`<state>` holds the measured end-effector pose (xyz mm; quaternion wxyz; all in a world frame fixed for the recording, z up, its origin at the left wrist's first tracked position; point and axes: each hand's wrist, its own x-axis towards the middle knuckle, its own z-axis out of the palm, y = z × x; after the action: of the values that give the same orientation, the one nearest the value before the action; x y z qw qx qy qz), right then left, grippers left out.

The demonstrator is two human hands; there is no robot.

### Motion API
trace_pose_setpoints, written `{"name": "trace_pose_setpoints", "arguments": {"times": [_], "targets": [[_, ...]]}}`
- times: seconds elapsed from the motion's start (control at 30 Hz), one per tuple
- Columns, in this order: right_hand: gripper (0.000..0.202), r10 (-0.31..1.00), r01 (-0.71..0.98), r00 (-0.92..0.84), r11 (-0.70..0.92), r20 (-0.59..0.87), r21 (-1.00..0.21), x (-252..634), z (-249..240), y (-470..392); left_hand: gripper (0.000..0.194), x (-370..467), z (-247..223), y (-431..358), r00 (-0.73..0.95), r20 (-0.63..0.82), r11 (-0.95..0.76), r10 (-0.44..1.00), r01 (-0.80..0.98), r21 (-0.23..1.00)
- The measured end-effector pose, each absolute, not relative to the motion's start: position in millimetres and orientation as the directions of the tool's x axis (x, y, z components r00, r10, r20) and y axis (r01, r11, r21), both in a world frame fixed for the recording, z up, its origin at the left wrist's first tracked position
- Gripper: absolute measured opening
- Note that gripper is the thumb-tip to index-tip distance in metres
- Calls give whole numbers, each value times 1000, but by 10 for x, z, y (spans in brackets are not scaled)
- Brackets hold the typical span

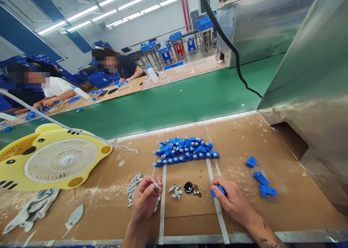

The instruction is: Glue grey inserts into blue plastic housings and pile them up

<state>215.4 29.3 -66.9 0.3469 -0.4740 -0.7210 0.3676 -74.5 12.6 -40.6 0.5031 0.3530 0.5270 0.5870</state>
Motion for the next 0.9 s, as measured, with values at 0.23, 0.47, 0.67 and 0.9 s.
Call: {"name": "trace_pose_setpoints", "arguments": {"times": [0.23,0.47,0.67,0.9], "targets": [[41,917,424,-381,290,121,-858,2125,-634,296,43,-678,-442,93,-92,-95,82,991,-135,987],[38,918,436,-386,266,88,-860,2117,-582,299,37,-598,-481,124,16,-120,114,993,197,974],[36,939,449,-340,212,53,-868,2079,-549,295,29,-567,-441,219,215,141,-238,967,547,803],[35,946,437,-322,186,40,-880,2045,-555,298,26,-548,-458,229,459,239,-513,856,694,505]]}}
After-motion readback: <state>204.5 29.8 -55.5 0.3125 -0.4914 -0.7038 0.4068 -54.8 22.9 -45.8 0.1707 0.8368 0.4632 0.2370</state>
